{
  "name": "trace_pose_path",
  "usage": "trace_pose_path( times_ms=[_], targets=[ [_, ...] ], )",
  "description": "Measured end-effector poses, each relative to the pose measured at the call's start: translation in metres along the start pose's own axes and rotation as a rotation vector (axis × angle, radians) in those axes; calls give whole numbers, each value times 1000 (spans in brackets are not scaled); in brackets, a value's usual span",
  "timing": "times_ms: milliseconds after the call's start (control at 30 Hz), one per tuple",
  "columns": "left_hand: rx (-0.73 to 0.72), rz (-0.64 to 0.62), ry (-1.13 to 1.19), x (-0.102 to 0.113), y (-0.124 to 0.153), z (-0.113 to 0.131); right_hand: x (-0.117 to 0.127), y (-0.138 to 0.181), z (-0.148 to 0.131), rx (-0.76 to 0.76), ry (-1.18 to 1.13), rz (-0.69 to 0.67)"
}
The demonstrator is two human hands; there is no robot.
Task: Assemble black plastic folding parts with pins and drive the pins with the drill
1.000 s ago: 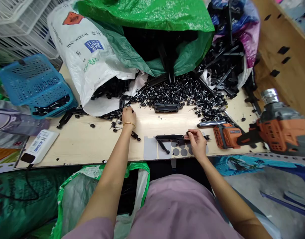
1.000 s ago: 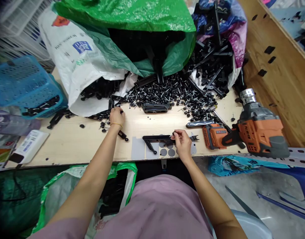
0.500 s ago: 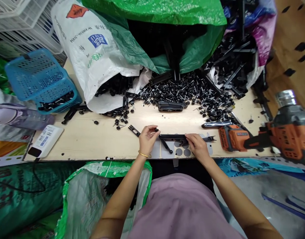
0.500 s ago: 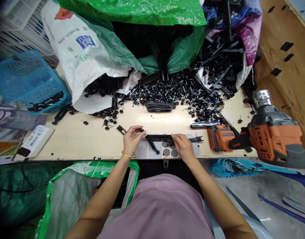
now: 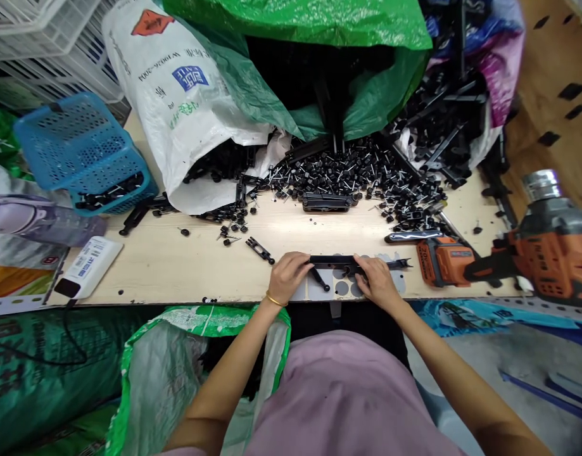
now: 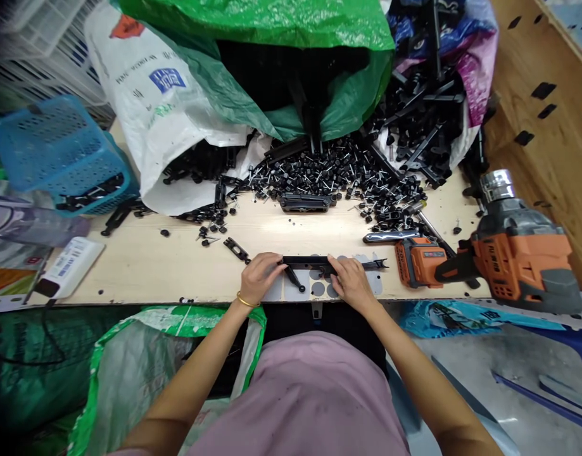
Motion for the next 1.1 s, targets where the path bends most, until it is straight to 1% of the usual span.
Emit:
trace_pose_path(
  times_ms=[67, 133, 233, 333, 500, 567, 633, 700, 767, 833, 900, 967, 1067, 1100],
  targets=[
    [-19, -15, -14, 3, 1, -5, -3, 1, -1, 9, 70, -16],
    [-5, -36, -23, 4, -2, -11, -6, 1, 1, 8, 115, 12],
    [21, -112, -20, 1, -8, -17, -11, 2, 4, -5, 131, 48],
    [64, -190, 16, -2, -15, -20, -15, 3, 6, -17, 136, 46],
    [181, -266, 96, -2, -20, -27, -14, 2, 5, -14, 166, 24],
    [200, -304, 96, -4, -19, -24, -14, 1, 5, -9, 176, 18],
    [146, -329, 14, -8, -16, -11, -15, 1, 6, -17, 178, 23],
    [41, -346, -126, -17, -10, 11, -17, 1, 6, -30, 178, 38],
    [-53, -381, -237, -31, -2, 33, -19, 3, 6, -37, 186, 54],
    [-90, -425, -300, -47, 3, 47, -21, 3, 5, -43, 195, 57],
    [-87, -448, -348, -59, 6, 50, -20, 3, 7, -44, 206, 43],
    [-98, -466, -376, -64, 5, 47, -18, 1, 10, -16, 217, -8],
    [-158, -499, -366, -64, 3, 42, -14, -2, 12, 78, 216, -112],
    [-172, -503, -362, -63, 2, 41, -13, -3, 11, 96, 220, -127]
  ],
)
Point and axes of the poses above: each hand's wrist, its own y-axis away from the middle knuckle, its own x-axis out of the back of the hand, z = x × y, the point moved 5 cm from there along -y, towards the middle knuckle, and after that the axes turned 2 degrees about -y, right-handed, at the moved point
